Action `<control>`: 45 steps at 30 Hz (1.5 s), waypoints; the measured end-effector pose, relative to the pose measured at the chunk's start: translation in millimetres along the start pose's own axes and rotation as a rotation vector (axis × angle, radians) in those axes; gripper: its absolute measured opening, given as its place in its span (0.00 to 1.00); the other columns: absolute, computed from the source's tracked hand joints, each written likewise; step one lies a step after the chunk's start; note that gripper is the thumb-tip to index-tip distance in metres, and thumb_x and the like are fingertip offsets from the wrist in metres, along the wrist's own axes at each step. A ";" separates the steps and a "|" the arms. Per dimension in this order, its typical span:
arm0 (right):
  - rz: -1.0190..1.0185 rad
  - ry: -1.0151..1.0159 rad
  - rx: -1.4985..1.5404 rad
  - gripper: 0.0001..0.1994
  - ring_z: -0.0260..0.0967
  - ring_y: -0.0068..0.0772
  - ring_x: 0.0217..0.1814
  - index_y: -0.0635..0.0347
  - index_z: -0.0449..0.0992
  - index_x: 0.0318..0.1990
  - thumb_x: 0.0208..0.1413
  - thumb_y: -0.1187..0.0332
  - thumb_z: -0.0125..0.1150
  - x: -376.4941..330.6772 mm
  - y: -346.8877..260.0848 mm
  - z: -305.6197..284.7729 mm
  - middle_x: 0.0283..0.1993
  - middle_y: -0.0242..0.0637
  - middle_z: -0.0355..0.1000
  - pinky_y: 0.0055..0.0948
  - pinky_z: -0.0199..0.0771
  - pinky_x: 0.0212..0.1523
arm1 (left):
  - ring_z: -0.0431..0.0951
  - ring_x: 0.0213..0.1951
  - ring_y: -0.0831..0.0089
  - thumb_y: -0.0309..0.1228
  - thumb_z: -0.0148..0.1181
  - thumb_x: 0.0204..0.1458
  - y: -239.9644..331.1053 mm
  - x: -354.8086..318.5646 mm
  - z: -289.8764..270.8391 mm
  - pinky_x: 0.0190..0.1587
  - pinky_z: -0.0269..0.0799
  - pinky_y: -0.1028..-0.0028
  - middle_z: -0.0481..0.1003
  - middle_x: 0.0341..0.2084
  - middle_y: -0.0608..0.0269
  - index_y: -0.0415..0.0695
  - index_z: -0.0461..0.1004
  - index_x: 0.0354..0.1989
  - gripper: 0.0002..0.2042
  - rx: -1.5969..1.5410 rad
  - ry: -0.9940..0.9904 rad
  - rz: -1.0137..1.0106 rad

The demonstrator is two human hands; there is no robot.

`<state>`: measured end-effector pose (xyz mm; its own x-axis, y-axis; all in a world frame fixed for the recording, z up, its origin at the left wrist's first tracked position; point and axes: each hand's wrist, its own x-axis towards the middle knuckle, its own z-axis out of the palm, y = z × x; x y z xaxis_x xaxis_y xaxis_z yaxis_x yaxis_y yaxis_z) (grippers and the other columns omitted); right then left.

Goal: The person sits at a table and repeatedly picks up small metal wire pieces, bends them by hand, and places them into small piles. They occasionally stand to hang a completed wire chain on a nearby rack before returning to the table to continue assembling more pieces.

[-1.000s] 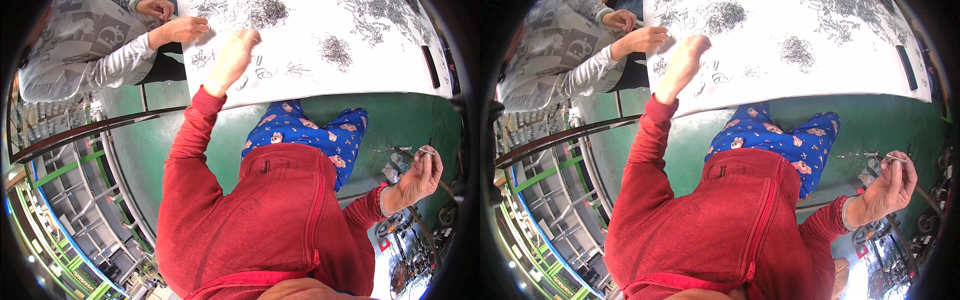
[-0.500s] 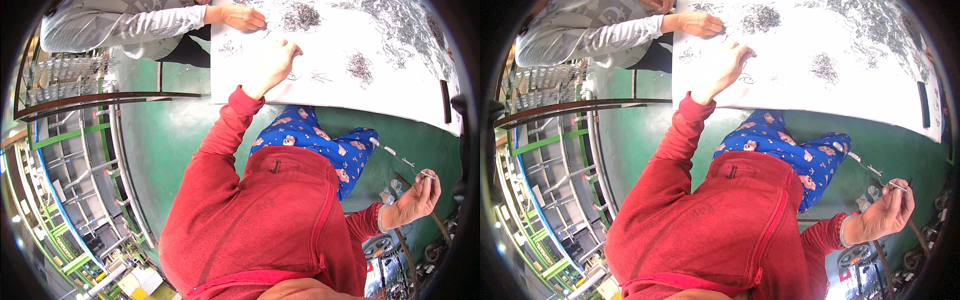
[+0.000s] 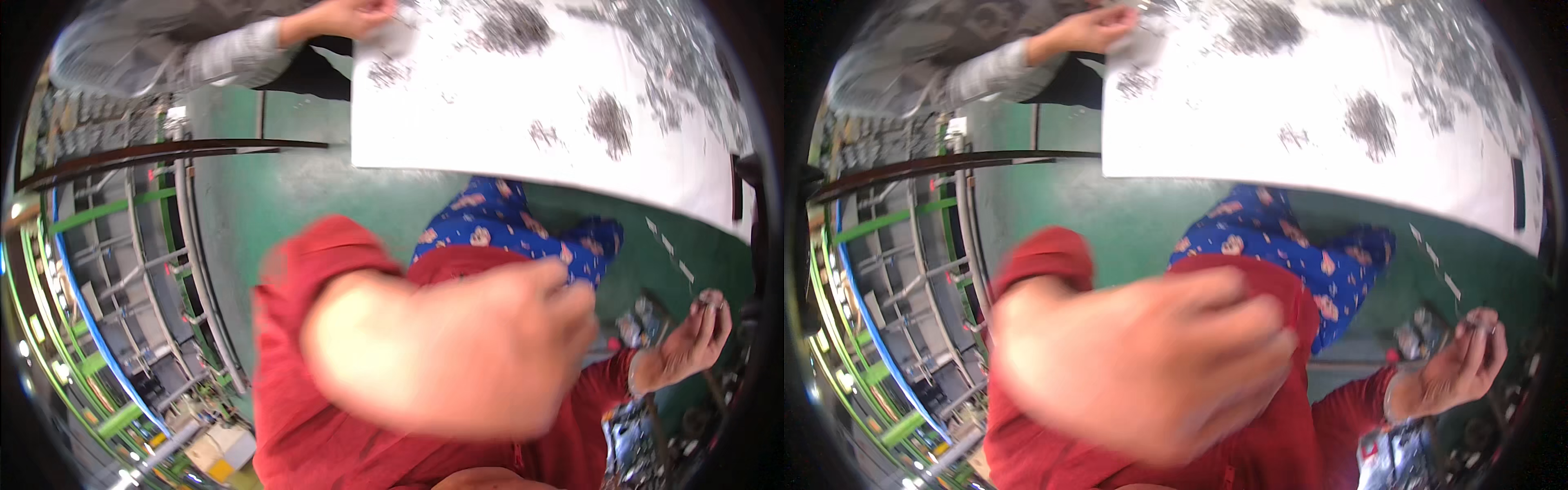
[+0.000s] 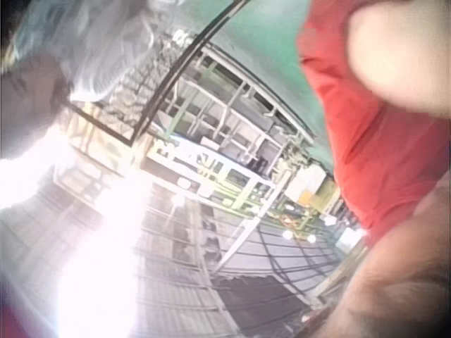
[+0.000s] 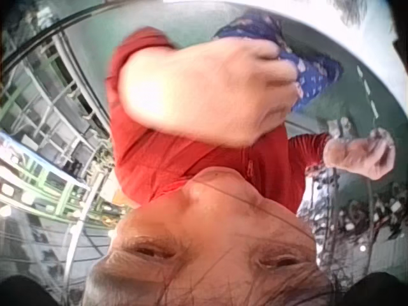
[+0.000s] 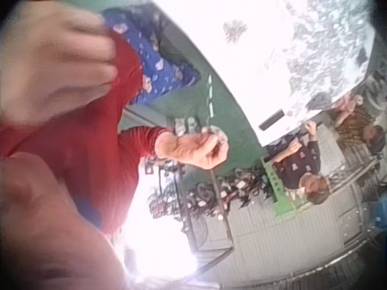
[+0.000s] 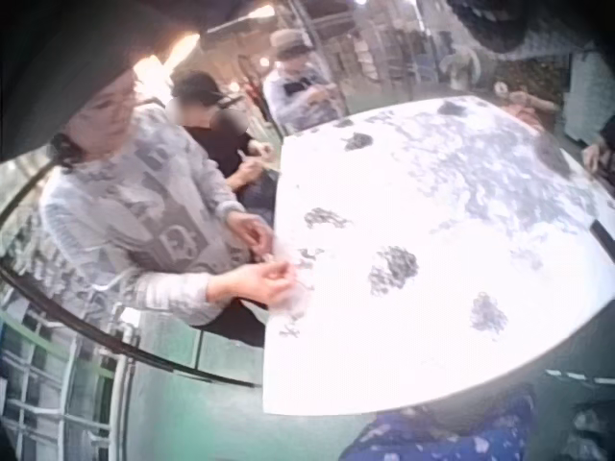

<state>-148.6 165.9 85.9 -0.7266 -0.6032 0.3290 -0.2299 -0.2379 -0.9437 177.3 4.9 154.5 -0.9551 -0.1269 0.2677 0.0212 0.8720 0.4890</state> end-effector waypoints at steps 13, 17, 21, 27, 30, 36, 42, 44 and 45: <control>-0.079 -0.176 0.161 0.12 0.62 0.34 0.39 0.69 0.74 0.46 0.55 0.83 0.51 7.4 -6.4 25.3 0.40 0.47 0.71 0.22 0.59 0.30 | 0.76 0.31 0.67 0.31 0.59 0.36 25.3 4.5 -33.2 0.26 0.70 0.72 0.76 0.28 0.59 0.42 0.76 0.30 0.11 0.204 0.027 0.075; -0.077 -0.085 0.113 0.12 0.61 0.33 0.39 0.70 0.74 0.45 0.54 0.83 0.51 3.5 -0.1 22.1 0.39 0.45 0.70 0.23 0.59 0.29 | 0.78 0.31 0.67 0.29 0.59 0.37 21.6 -3.2 -57.0 0.24 0.73 0.73 0.77 0.30 0.58 0.41 0.77 0.35 0.14 0.233 -0.015 0.050; -0.090 -0.132 0.140 0.12 0.61 0.32 0.38 0.68 0.75 0.44 0.53 0.84 0.52 4.8 8.3 25.8 0.39 0.45 0.70 0.22 0.60 0.30 | 0.78 0.35 0.64 0.28 0.58 0.41 -33.8 -57.1 -64.7 0.24 0.75 0.71 0.76 0.34 0.56 0.36 0.74 0.41 0.16 0.224 -0.361 -0.441; -0.027 -0.049 0.106 0.13 0.63 0.31 0.39 0.67 0.76 0.45 0.53 0.85 0.52 6.1 12.7 26.3 0.38 0.44 0.70 0.22 0.62 0.31 | 0.69 0.39 0.60 0.14 0.50 0.44 -150.3 -131.6 88.6 0.42 0.70 0.66 0.68 0.36 0.55 0.55 0.71 0.56 0.29 0.318 0.158 -1.043; -0.013 -0.035 0.076 0.12 0.65 0.31 0.40 0.68 0.75 0.46 0.55 0.84 0.52 7.0 10.6 17.6 0.41 0.47 0.71 0.22 0.63 0.33 | 0.66 0.39 0.61 0.15 0.47 0.43 -164.6 -136.5 128.5 0.42 0.69 0.66 0.66 0.35 0.57 0.56 0.71 0.57 0.30 0.403 0.270 -0.963; -0.014 0.054 0.068 0.11 0.68 0.33 0.42 0.71 0.73 0.46 0.55 0.84 0.53 2.8 6.5 6.8 0.43 0.50 0.72 0.23 0.65 0.34 | 0.66 0.39 0.61 0.18 0.47 0.46 -178.9 -138.8 128.8 0.44 0.69 0.67 0.65 0.36 0.56 0.56 0.70 0.58 0.28 0.475 0.223 -0.868; -0.020 0.070 0.049 0.11 0.68 0.33 0.42 0.72 0.73 0.46 0.55 0.84 0.53 -0.3 5.9 8.0 0.43 0.50 0.72 0.23 0.67 0.34 | 0.66 0.40 0.61 0.19 0.49 0.47 -212.2 -161.4 109.5 0.44 0.69 0.67 0.66 0.38 0.56 0.49 0.70 0.57 0.25 0.546 0.298 -0.767; -0.027 0.079 0.048 0.11 0.68 0.33 0.41 0.71 0.73 0.47 0.55 0.84 0.53 -0.3 4.6 6.9 0.43 0.50 0.72 0.23 0.67 0.34 | 0.67 0.39 0.62 0.19 0.50 0.46 -217.7 -159.1 106.8 0.43 0.69 0.67 0.66 0.37 0.57 0.49 0.72 0.55 0.24 0.559 0.346 -0.753; -0.029 0.080 0.055 0.12 0.69 0.33 0.41 0.71 0.73 0.47 0.55 0.84 0.53 -0.6 3.5 5.9 0.43 0.50 0.72 0.23 0.67 0.34 | 0.67 0.39 0.62 0.19 0.51 0.45 -219.5 -156.4 106.0 0.43 0.69 0.68 0.67 0.36 0.57 0.49 0.73 0.54 0.24 0.565 0.369 -0.751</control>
<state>-145.2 161.0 82.7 -0.7699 -0.5332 0.3506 -0.2175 -0.2973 -0.9297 290.7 -116.6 -82.7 -0.5107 -0.7900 0.3393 -0.7824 0.5906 0.1975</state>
